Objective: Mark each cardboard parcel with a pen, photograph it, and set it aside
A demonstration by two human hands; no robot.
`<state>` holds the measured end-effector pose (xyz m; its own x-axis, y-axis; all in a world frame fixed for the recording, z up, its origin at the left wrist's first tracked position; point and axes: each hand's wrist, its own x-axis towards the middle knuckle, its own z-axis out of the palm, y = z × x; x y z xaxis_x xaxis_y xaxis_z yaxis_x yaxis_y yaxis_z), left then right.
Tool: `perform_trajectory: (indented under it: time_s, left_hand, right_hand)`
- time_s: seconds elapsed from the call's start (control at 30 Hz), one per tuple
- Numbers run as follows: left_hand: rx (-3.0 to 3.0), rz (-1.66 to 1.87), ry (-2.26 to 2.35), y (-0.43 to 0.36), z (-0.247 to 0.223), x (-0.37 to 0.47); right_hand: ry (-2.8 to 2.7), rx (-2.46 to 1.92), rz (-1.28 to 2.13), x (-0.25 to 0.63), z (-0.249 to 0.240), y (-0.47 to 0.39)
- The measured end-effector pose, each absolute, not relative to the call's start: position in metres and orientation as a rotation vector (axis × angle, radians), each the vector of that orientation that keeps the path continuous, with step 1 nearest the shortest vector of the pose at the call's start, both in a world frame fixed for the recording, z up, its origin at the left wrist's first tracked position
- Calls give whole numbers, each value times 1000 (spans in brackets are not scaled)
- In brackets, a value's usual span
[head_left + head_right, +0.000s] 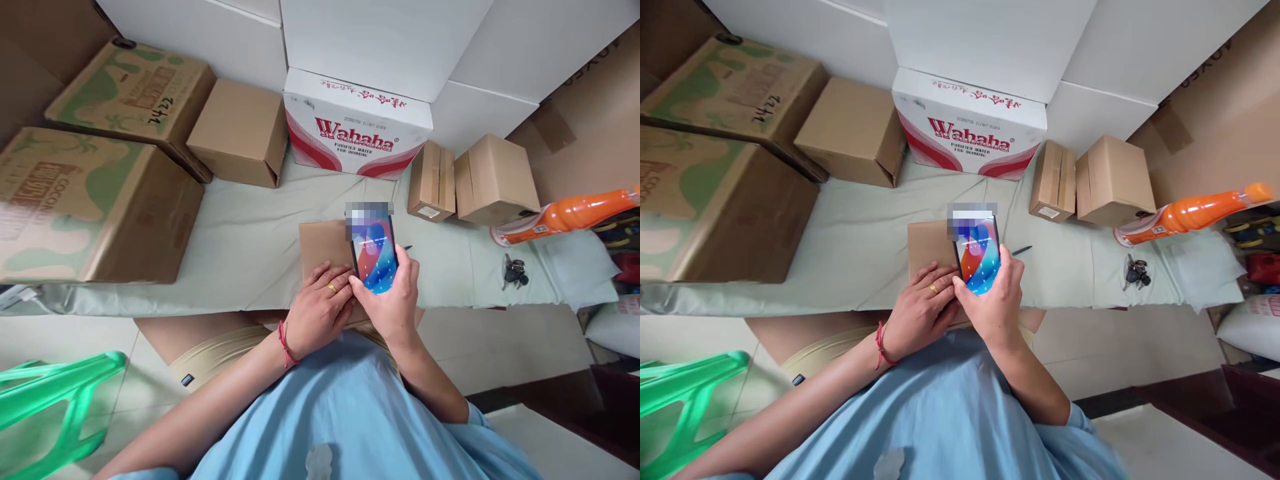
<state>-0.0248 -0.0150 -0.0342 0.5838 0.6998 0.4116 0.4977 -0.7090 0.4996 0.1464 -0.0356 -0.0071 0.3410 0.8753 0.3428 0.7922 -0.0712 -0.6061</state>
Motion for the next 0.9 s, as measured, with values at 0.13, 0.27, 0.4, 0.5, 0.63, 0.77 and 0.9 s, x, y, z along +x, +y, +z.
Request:
perform_trajectory:
  time_s: [0.13, 0.27, 0.4, 0.5, 0.63, 0.77, 0.9]
  left_hand:
    - [2481, 847, 960, -15, -33, -25]
    - [2464, 852, 962, -15, -31, -25]
    - [2471, 872, 971, -15, -30, -24]
    - [2489, 887, 973, -16, -30, -24]
    - [2472, 957, 964, -16, -29, -26]
    - [2362, 1137, 1031, -19, -33, -37]
    - [2021, 1267, 1488, -29, -48, -54]
  right_hand:
    - [-1352, -1962, 158, 178, -14, -33]
    - [-1083, -2290, 237, 242, -32, -37]
    - [-831, -2602, 348, 293, -57, -55]
    - [-766, -2673, 384, 306, -77, -73]
    - [-980, -2633, 267, 307, -89, -86]
    - [-1273, -2341, 119, 297, -77, -82]
    - [-1318, -1945, 888, 262, -60, -77]
